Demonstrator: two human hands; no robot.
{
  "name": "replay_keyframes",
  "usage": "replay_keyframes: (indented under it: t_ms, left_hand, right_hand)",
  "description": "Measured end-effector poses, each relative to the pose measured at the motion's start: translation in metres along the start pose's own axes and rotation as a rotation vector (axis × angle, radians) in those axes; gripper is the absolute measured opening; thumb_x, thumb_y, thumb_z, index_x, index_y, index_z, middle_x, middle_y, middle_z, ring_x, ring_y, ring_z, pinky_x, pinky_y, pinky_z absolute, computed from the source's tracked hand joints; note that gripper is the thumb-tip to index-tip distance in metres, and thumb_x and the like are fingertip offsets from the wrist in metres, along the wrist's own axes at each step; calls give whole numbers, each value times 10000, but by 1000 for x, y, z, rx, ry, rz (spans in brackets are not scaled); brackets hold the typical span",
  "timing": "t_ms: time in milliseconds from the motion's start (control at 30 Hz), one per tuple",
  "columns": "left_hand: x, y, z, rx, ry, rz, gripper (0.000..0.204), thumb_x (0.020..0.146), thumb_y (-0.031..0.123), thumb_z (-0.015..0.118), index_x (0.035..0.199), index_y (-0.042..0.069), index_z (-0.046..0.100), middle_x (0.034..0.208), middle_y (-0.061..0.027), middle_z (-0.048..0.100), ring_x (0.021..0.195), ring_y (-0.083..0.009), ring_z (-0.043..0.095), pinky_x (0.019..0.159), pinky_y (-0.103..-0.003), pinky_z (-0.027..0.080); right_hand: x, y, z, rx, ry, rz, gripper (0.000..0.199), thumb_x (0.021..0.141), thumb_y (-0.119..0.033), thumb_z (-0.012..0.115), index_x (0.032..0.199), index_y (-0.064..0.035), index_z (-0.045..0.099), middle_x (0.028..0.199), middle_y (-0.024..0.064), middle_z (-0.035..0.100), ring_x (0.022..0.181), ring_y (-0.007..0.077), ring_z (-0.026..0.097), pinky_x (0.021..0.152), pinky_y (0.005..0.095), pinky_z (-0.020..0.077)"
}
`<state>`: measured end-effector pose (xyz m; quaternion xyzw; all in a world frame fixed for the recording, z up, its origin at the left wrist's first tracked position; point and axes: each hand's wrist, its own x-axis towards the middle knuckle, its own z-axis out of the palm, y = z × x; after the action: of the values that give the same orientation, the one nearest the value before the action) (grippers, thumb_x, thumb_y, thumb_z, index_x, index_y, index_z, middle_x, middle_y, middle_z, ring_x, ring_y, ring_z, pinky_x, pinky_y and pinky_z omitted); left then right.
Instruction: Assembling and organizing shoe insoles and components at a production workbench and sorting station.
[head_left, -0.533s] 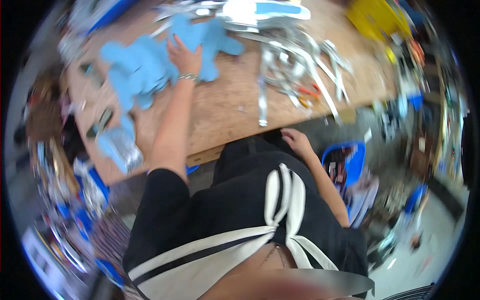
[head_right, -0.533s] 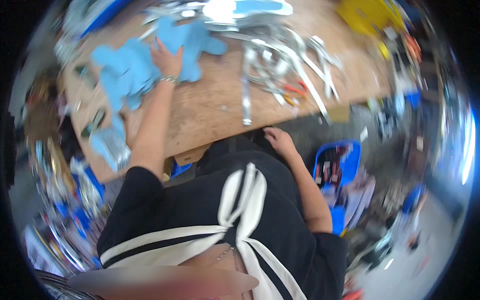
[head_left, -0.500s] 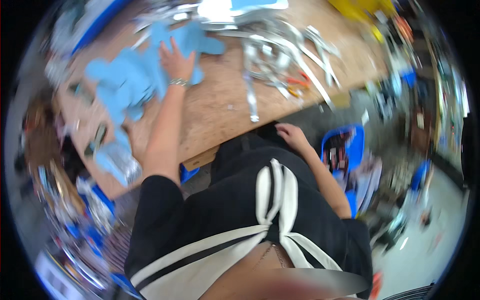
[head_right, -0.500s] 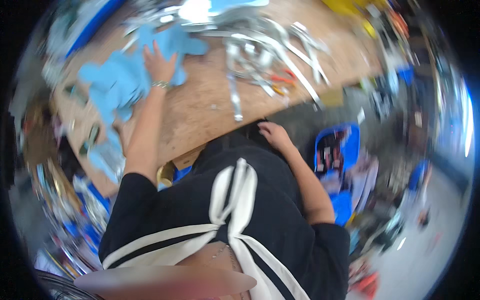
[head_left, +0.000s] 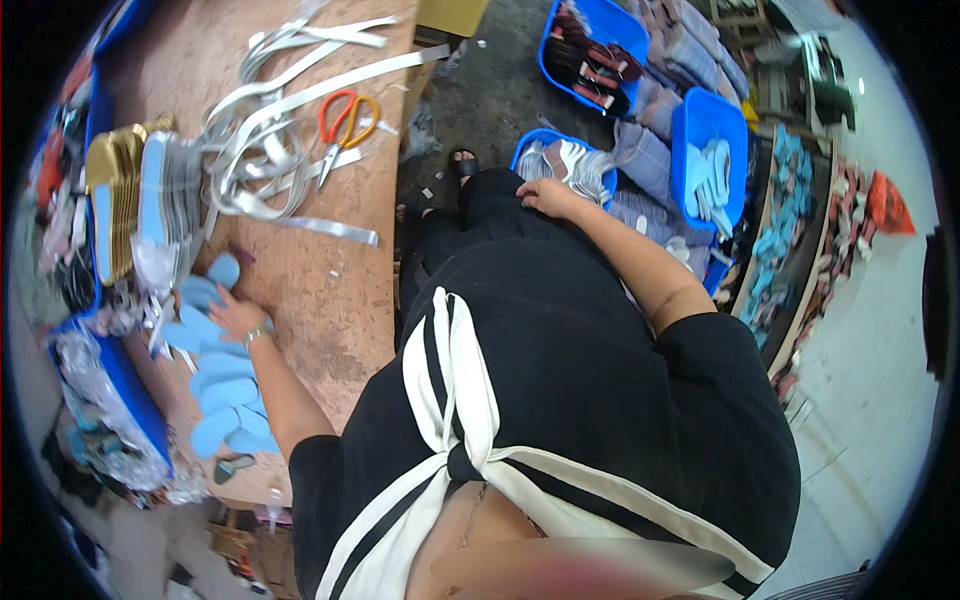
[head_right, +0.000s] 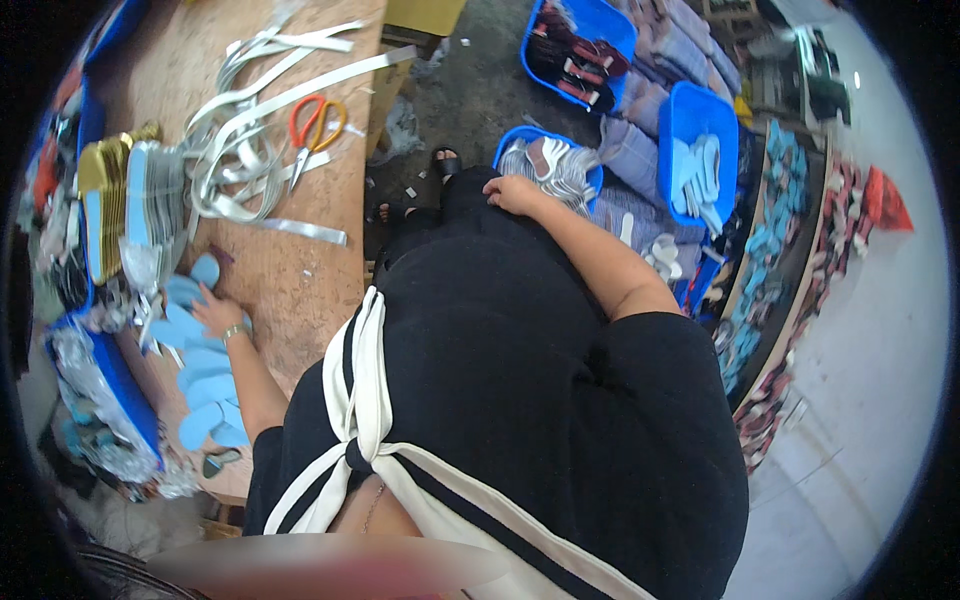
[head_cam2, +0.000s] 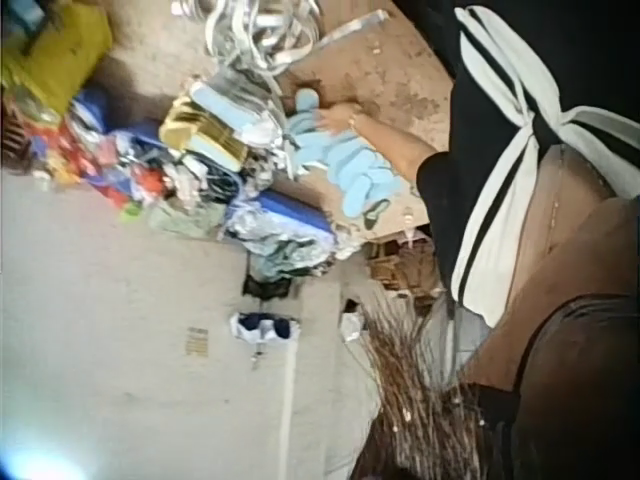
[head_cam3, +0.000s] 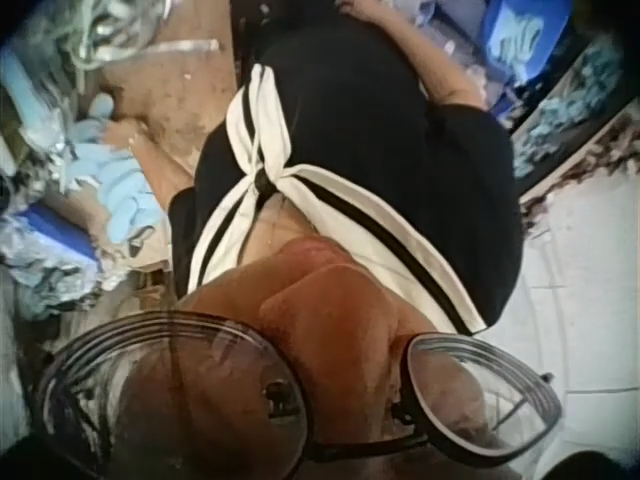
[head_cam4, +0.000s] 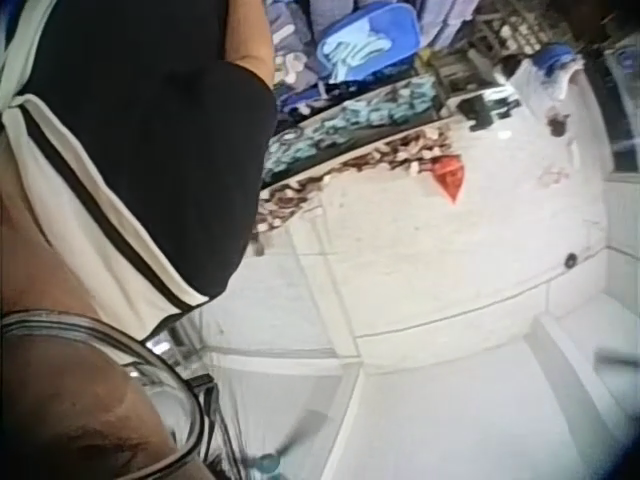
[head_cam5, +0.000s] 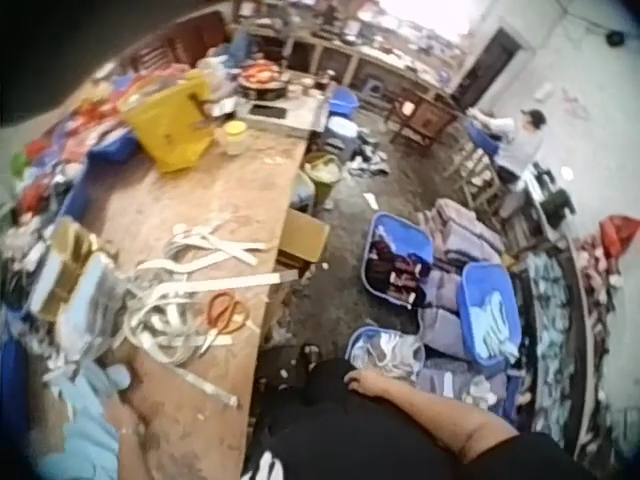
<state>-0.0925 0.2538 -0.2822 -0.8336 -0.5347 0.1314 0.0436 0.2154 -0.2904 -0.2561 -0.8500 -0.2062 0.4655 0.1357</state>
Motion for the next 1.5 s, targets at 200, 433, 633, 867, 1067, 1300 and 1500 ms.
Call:
replay_keyframes:
  t_ms: [200,433,633,867,1067,1300,1500]
  left_hand:
    - [7,-83,23,-210,-20,-79,611,812,205,581,1373,319,370,1464,-148,241,1354,-311,229,964,-630,303]
    - [-7,89,-66,-289,82,386,440,817,193,591,1204,-9,537,1239,-263,488,1161,-403,451,1003,-432,351]
    - [-104,349,-112,-518,22,1005,397,802,133,615,1180,29,555,1229,-218,497,1184,-361,441,1022,-419,327]
    - [-252,571,-150,-478,-264,1589,367,812,125,618,1170,68,560,1299,-203,448,1194,-358,434,994,-386,366]
    - [-349,694,-144,-369,-709,1850,353,814,138,628,1157,79,570,1236,-148,511,1039,-304,555,869,-359,459]
    - [-431,789,-136,109,-1145,1947,373,860,180,609,1211,71,548,1035,-88,648,907,-160,620,801,-287,485]
    - [-450,887,-85,383,-1467,1777,404,867,214,615,1233,68,527,1075,-79,637,935,-140,608,834,-283,470]
  right_hand:
    - [-18,61,11,155,40,137,292,774,-228,662,1047,-127,660,979,109,669,927,266,630,820,361,479]
    - [-33,163,22,450,87,303,304,759,-224,674,1048,-132,664,1002,104,666,945,259,626,835,366,475]
    - [-39,244,7,439,272,260,302,747,-227,665,1037,-145,672,1004,92,667,956,270,621,843,353,475]
    - [-95,320,36,995,734,350,225,777,-164,616,962,-44,659,806,104,664,676,190,644,637,331,507]
    - [-171,339,145,1282,759,708,290,764,-190,630,1019,-55,655,806,107,664,664,185,633,616,336,503]
    - [-217,397,99,1642,1076,882,518,773,-193,688,1230,-26,511,856,86,643,660,157,600,571,287,484]
    - [-193,545,-13,1466,1306,1020,703,713,-303,746,1274,5,455,1089,189,614,949,252,609,814,353,477]
